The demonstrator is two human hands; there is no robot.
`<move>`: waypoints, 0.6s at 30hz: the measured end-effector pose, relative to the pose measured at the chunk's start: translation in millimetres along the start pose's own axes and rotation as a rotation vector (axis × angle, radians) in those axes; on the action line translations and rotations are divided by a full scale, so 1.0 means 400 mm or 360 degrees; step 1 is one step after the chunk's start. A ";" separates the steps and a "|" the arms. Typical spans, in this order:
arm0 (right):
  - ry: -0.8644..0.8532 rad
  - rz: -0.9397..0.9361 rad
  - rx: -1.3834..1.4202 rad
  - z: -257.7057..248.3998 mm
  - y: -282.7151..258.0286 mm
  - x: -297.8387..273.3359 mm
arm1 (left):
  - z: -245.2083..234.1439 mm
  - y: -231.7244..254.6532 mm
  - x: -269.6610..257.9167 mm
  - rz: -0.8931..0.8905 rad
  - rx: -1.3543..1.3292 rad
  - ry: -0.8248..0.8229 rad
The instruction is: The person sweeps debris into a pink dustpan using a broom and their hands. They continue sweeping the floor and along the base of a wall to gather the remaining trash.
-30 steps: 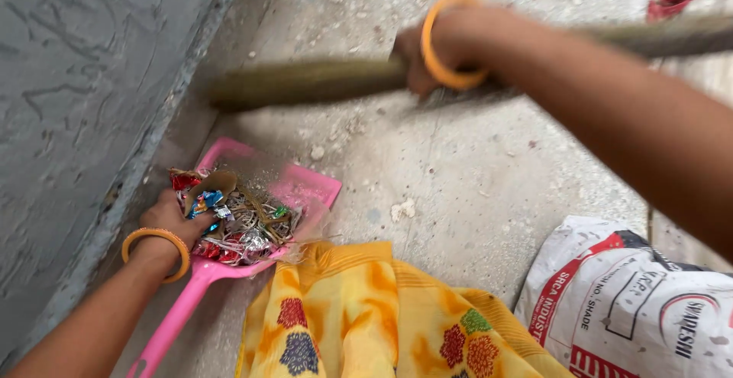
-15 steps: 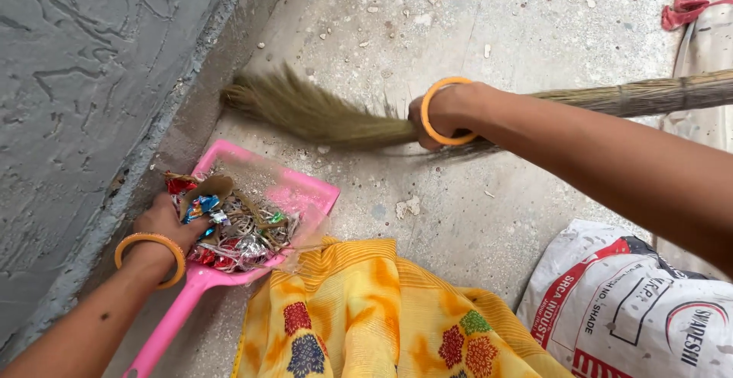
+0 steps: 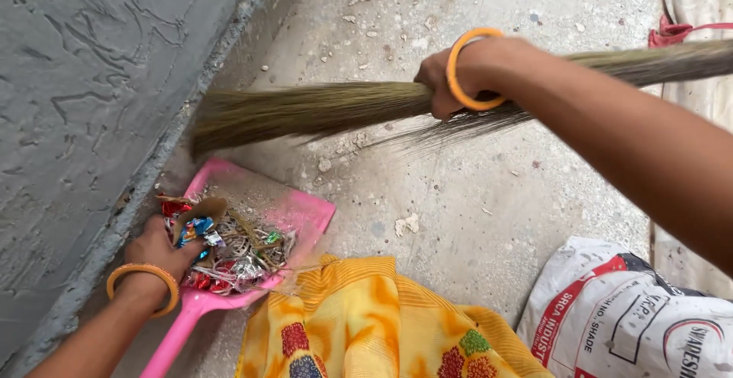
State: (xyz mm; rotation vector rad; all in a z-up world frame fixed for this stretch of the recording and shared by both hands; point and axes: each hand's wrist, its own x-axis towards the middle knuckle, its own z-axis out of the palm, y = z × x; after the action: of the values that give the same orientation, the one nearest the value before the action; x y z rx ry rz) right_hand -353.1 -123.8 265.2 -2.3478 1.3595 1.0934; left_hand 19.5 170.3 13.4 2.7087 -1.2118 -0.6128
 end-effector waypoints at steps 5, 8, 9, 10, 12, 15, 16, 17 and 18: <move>-0.0174 0.0059 0.0069 0.168 0.028 0.174 | -0.006 0.008 -0.014 -0.0069 -0.0025 -0.0022; -0.0278 -0.0043 0.0003 0.214 -0.001 0.167 | -0.002 0.004 -0.027 -0.0059 0.0029 -0.0010; -0.0320 -0.0091 -0.0048 0.223 -0.008 0.159 | -0.001 0.010 -0.032 -0.0046 0.0041 -0.0015; -0.0320 -0.0098 -0.0049 0.221 -0.016 0.142 | 0.000 0.006 -0.034 -0.0052 0.0044 -0.0013; -0.0408 -0.0097 -0.0039 0.219 -0.025 0.104 | 0.005 0.005 -0.036 -0.0108 -0.0021 -0.0053; -0.0450 -0.0190 0.0024 0.243 0.010 0.102 | 0.019 -0.014 -0.027 -0.0040 -0.0046 0.0000; -0.0447 -0.0190 0.0025 0.224 0.005 0.081 | 0.010 -0.010 -0.031 -0.0038 -0.0046 0.0003; -0.0378 -0.0222 0.0031 0.205 -0.001 0.062 | 0.002 -0.006 -0.034 -0.0041 -0.0054 -0.0002; -0.0317 -0.0252 0.0033 0.188 -0.007 0.041 | -0.002 -0.003 -0.041 -0.0046 -0.0064 -0.0015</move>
State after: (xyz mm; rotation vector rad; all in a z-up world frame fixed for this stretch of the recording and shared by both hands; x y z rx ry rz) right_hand -383.2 -94.3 200.6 -2.2192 1.0910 1.2210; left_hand 10.7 183.2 18.9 2.6974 -1.1516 -0.6468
